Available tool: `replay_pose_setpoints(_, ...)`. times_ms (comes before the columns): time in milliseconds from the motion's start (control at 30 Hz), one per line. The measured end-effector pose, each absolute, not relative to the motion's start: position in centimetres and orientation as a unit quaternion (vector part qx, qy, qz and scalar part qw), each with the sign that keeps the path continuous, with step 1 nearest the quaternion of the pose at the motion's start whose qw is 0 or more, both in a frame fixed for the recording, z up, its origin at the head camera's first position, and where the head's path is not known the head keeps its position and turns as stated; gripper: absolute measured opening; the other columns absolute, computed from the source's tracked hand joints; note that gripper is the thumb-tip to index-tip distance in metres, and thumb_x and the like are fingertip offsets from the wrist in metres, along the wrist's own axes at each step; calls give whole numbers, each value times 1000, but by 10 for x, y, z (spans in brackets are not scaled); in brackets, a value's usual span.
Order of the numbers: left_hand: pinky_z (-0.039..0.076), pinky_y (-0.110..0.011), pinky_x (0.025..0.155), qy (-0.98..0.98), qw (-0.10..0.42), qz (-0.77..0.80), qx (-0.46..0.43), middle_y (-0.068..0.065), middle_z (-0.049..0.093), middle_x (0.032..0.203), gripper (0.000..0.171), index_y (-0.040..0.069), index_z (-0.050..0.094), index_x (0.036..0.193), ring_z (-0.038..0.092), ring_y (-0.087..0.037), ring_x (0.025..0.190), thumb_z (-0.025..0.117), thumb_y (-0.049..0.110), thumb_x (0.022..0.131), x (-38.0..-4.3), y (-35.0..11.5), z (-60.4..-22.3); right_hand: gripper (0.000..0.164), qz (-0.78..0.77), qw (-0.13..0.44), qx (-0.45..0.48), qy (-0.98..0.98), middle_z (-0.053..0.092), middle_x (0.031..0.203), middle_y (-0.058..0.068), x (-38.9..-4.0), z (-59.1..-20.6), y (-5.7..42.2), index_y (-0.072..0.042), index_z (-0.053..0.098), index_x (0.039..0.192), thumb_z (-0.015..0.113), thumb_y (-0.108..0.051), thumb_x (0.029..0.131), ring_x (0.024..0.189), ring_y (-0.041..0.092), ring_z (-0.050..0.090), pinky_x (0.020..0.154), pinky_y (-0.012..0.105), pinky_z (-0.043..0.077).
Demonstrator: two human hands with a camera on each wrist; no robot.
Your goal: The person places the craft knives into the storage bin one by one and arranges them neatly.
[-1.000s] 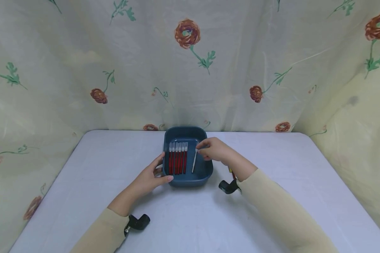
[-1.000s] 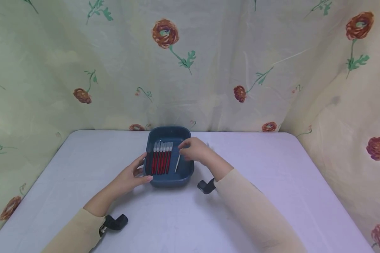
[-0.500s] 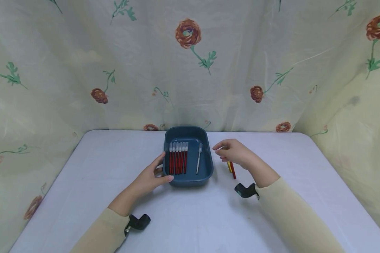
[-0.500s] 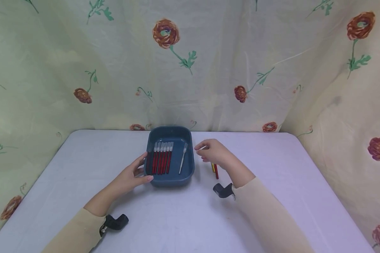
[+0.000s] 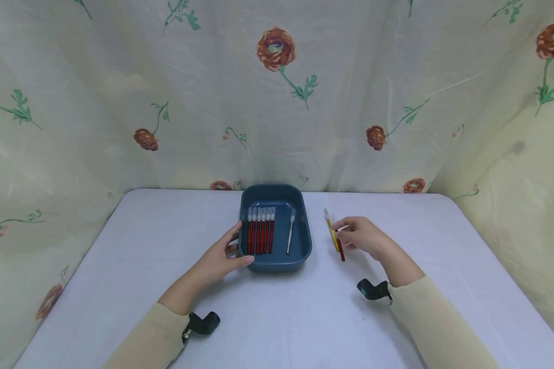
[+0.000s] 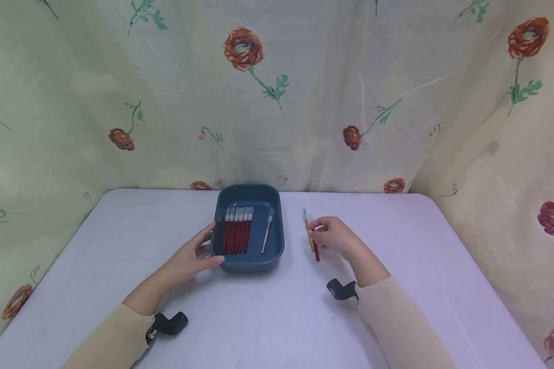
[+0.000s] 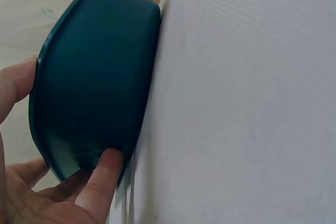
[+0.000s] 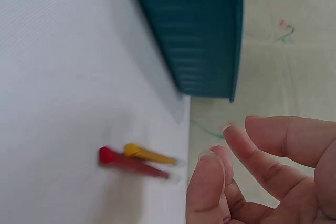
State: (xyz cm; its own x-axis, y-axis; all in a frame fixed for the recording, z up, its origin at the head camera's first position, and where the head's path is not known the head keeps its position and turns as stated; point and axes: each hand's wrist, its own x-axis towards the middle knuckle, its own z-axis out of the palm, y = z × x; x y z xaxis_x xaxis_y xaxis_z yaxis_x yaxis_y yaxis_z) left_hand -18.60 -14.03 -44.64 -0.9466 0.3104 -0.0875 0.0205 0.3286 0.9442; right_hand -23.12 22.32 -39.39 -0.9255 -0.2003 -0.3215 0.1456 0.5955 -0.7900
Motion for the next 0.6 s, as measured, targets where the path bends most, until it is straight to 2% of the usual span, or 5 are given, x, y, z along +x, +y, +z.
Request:
replay_pose_setpoints(133, 43, -53, 105, 805, 128, 570, 99, -19, 24, 162, 96, 22, 17, 162, 33, -42, 144, 79, 26, 89, -185, -139, -445, 33, -439, 185, -5, 879, 63, 108, 17, -230, -405, 231, 2, 60, 130, 58, -8, 99, 86, 23, 59, 78, 33, 55)
replay_pose_setpoints(267, 44, -54, 105, 805, 130, 570, 97, -19, 24, 162, 95, 22, 17, 162, 32, -42, 144, 78, 25, 89, -185, -138, -445, 31, -428, 181, 6, 885, 61, 98, 12, -230, -417, 237, 0, 62, 128, 59, -8, 98, 77, 21, 56, 70, 31, 52)
replay_pose_setpoints(600, 43, -54, 105, 807, 127, 569, 98, -19, 24, 162, 95, 21, 16, 162, 32, -42, 144, 78, 25, 89, -186, -138, -446, 29, -400, 175, 15, 900, 61, 97, 11, -229, -427, 235, -2, 64, 124, 63, -9, 96, 74, 18, 55, 65, 28, 50)
